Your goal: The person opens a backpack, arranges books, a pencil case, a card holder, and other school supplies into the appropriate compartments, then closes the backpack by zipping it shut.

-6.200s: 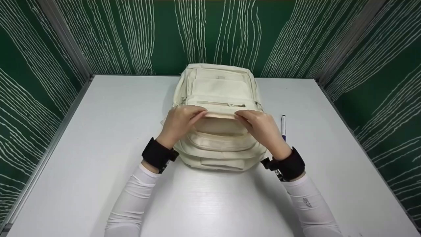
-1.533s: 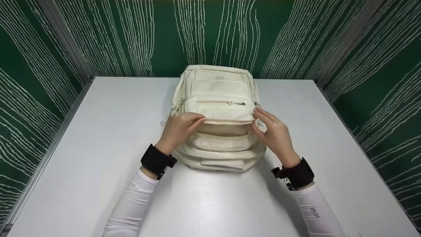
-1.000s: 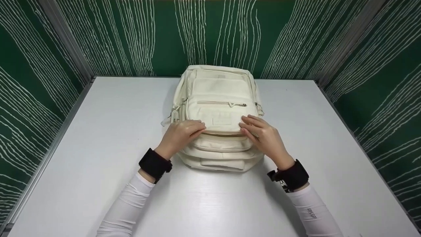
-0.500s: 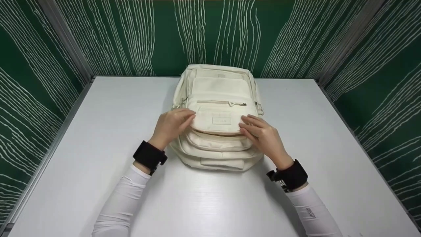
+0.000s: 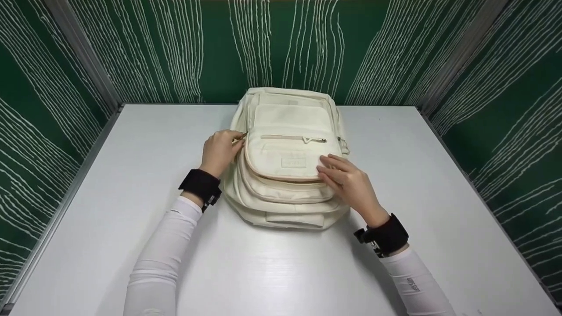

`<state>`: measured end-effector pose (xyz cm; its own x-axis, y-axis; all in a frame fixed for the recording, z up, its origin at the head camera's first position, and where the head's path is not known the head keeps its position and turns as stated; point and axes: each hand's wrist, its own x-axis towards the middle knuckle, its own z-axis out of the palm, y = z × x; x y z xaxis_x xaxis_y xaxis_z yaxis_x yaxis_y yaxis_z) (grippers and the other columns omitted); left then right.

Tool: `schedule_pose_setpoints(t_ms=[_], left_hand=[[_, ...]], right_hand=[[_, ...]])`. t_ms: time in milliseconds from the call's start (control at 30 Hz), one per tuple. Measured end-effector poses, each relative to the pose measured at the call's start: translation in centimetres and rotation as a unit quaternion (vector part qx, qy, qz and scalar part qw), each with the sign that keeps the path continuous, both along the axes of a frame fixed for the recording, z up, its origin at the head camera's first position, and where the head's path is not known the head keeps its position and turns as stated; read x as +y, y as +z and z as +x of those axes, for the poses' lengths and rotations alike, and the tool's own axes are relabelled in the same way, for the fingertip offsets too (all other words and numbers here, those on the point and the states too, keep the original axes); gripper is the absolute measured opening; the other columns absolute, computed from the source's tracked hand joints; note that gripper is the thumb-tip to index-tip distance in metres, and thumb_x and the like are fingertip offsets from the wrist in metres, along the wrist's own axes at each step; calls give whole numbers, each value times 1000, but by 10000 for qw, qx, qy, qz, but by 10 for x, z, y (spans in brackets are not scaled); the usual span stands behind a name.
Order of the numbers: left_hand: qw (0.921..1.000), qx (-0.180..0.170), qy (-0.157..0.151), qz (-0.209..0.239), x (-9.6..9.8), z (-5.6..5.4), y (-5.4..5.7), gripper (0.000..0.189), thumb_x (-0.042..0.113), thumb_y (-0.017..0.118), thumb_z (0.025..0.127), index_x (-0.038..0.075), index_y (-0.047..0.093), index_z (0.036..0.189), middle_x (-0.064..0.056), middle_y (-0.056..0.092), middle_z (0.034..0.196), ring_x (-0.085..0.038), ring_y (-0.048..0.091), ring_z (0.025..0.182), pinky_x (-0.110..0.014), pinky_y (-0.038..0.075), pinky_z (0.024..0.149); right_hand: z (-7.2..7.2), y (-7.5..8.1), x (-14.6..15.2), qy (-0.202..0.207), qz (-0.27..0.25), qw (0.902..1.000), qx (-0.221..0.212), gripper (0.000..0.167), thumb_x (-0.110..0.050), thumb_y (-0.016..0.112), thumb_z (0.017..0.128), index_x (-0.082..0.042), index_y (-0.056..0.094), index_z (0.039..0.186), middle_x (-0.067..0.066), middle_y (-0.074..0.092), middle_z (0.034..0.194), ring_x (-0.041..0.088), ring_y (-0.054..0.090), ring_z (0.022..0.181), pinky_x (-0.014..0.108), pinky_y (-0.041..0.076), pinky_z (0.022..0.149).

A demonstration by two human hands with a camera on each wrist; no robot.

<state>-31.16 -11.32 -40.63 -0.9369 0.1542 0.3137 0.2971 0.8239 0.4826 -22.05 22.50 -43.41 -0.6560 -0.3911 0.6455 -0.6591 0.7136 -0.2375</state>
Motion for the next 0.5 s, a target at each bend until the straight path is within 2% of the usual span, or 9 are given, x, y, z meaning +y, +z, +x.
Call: schedule_pose_setpoints(t_ms=[267, 500], left_hand=[[9999, 14, 112, -62, 6, -11, -3, 21, 19, 66, 100, 9, 78, 113, -12, 79, 109, -33, 75, 100, -49, 60, 85], [9985, 374, 85, -389, 7, -7, -4, 19, 19, 66, 100, 7, 80, 103, -13, 79, 100, -34, 75, 90, -49, 61, 78]], right_hand=[[0, 0, 0, 55, -16, 9999, 85, 21, -13, 75, 92, -4, 79, 110, 16, 74, 127, 36, 67, 125, 47, 58, 100], [2, -1, 1, -83, 96, 9999, -57, 22, -14, 72, 95, -6, 79, 113, 14, 73, 129, 33, 66, 127, 44, 58, 99]])
